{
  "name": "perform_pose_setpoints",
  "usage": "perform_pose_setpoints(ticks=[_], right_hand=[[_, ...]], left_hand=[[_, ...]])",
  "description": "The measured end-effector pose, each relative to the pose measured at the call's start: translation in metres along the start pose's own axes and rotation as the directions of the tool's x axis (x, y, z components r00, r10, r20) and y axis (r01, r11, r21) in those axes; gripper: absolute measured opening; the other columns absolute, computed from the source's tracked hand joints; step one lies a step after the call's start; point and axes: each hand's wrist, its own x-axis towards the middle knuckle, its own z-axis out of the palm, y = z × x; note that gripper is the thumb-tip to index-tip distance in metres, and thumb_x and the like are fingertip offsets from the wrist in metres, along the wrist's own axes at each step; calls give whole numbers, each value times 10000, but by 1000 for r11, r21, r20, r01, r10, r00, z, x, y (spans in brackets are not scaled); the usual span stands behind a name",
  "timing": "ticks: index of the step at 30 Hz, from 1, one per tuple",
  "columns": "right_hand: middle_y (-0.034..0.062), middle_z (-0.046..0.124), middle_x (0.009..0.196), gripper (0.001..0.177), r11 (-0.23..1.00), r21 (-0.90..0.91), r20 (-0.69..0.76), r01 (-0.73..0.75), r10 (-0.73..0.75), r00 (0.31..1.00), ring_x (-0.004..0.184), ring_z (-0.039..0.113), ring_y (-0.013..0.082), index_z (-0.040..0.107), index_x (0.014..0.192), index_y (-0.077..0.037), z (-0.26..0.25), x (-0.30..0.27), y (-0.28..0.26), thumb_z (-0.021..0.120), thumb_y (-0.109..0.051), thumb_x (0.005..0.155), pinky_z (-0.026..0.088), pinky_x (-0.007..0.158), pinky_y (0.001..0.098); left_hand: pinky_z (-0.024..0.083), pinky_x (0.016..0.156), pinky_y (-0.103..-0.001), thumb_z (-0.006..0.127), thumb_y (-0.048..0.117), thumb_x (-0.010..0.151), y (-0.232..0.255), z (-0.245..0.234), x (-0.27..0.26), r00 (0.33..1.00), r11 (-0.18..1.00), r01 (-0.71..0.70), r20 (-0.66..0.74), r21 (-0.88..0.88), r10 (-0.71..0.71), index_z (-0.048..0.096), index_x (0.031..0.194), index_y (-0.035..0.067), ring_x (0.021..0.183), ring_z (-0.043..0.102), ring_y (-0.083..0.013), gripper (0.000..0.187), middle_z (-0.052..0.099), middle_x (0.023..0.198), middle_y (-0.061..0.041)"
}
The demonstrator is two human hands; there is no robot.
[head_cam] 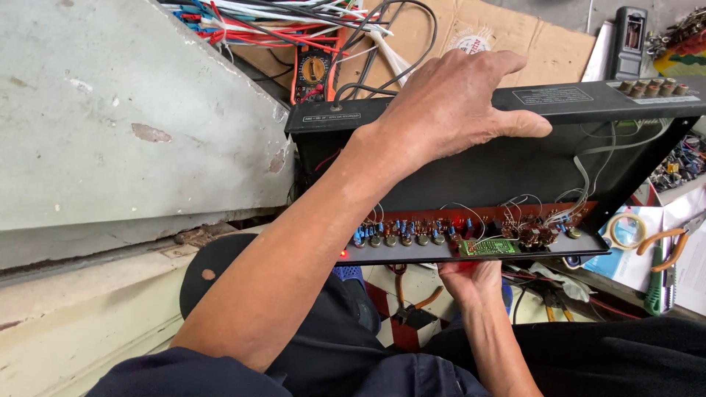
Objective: The person opens the casing of a black audio device to reveal the internal circuit board. They then use a magnifying glass and a flashlight to closely inspect the components and wiring on the board.
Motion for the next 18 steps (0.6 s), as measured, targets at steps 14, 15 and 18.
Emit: perform_pose_setpoints(ticks=[14,15,18], right_hand=[[-38,809,892,123,1000,11,-60,9,-8,998,804,773,138,766,942,-253,2,-5,-2,841,-338,989,658,720,294],[-35,803,880,132,1000,15,-67,3,-2,998,760,756,127,742,923,-247,3,-7,-2,829,-313,997,650,693,282],[-20,829,917,97,1000,27,-67,-4,6,998,780,779,115,755,910,-253,7,-11,-1,846,-245,942,646,628,230]], left_hand=[[487,650,-587,771,777,882,14,-5,-6,999,999,29,-13,19,-29,629,1032,141,818,685,-531,669,766,822,-204],[494,649,-585,777,781,884,14,-3,-6,1000,999,13,-24,30,-12,620,1018,131,801,684,-529,682,759,799,-200],[495,662,-597,776,789,875,14,-4,-7,1000,999,10,-26,36,-9,645,1041,136,837,687,-527,687,752,855,-213]])
